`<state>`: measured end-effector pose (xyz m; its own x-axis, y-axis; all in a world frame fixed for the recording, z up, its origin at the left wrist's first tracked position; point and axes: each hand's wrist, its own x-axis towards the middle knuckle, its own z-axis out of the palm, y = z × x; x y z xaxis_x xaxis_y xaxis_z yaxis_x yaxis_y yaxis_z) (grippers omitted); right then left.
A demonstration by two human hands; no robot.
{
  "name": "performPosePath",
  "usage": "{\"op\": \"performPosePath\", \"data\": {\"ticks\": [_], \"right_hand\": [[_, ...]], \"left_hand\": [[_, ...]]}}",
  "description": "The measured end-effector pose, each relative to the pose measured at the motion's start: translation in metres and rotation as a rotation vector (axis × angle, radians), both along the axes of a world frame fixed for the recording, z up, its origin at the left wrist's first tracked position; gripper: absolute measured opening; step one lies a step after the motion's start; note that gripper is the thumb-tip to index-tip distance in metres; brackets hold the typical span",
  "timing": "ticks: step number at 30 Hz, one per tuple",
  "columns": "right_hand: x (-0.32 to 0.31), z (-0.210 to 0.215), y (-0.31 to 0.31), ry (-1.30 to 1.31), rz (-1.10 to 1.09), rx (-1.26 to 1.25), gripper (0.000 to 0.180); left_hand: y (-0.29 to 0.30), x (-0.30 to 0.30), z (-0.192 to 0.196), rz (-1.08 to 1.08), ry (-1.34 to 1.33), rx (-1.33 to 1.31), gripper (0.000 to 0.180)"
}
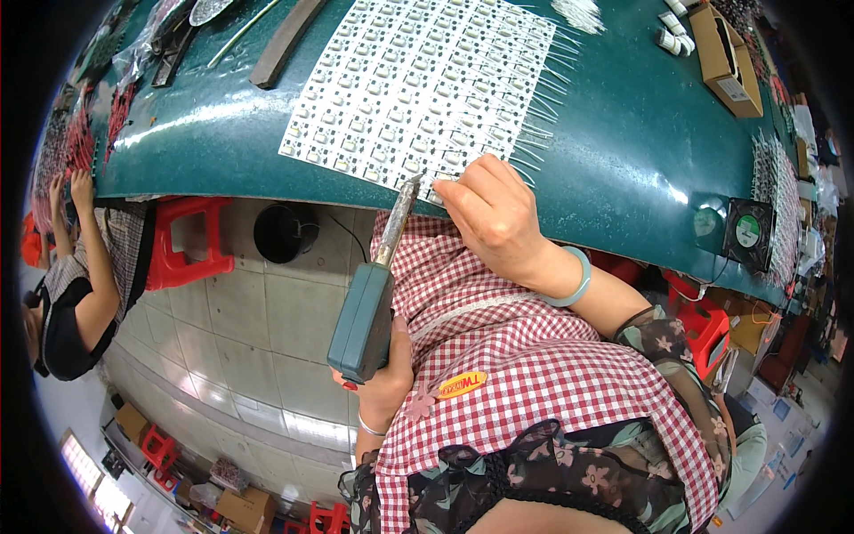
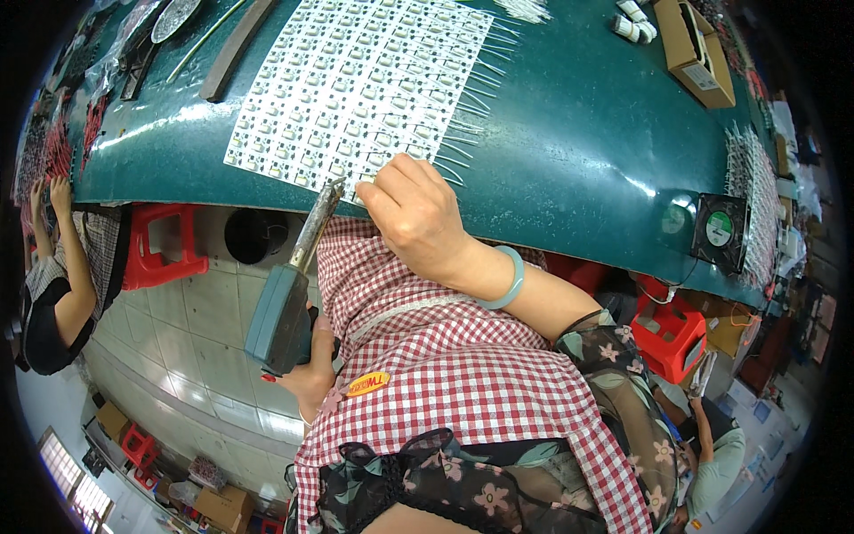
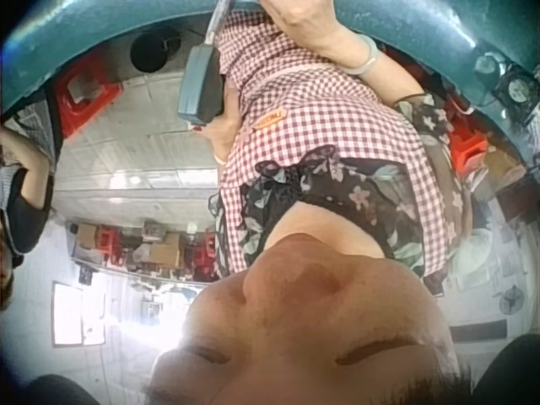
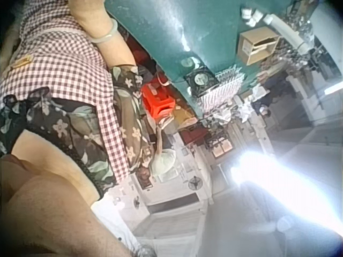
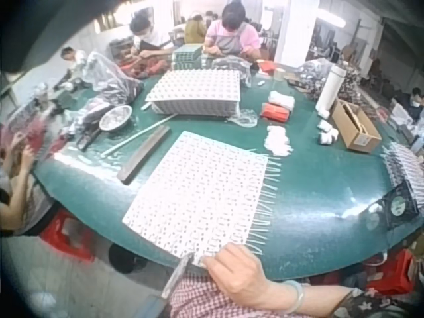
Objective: The person attaches electronic components and wires to a sheet of LED panels using a soldering iron.
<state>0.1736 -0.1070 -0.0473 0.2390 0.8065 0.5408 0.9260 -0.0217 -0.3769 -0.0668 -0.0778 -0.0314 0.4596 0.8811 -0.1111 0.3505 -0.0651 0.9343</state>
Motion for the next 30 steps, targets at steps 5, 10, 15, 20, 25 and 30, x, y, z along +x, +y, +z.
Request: {"op": "performPosePath", "data": {"ticks": [5,10,15,20,25,30], "right_hand": [[0.001,0.0,-0.001,0.007,-0.007,-0.013,0.022],[0.004,0.014,-0.013,0.047,-0.003,-0.015,0.025],[0.009,0.027,-0.012,0.08,0.014,0.028,0.022],[0.01,0.01,0.001,0.192,0.061,0.047,0.017],[0.009,0.006,0.002,0.234,0.072,0.033,0.015],[0.008,0.005,0.004,0.221,0.072,0.016,0.015]], "left_hand": [[0.0,0.002,-0.002,0.024,0.011,-0.004,0.037],[0.004,-0.004,-0.013,0.051,-0.019,0.122,0.036],[0.005,-0.001,-0.007,0.213,-0.014,-0.011,0.03],[0.0,-0.01,-0.014,0.041,-0.073,0.116,0.039],[-0.006,-0.013,-0.008,0.027,-0.059,0.111,0.04],[-0.008,-0.007,0.003,0.149,0.022,-0.068,0.023]]}}
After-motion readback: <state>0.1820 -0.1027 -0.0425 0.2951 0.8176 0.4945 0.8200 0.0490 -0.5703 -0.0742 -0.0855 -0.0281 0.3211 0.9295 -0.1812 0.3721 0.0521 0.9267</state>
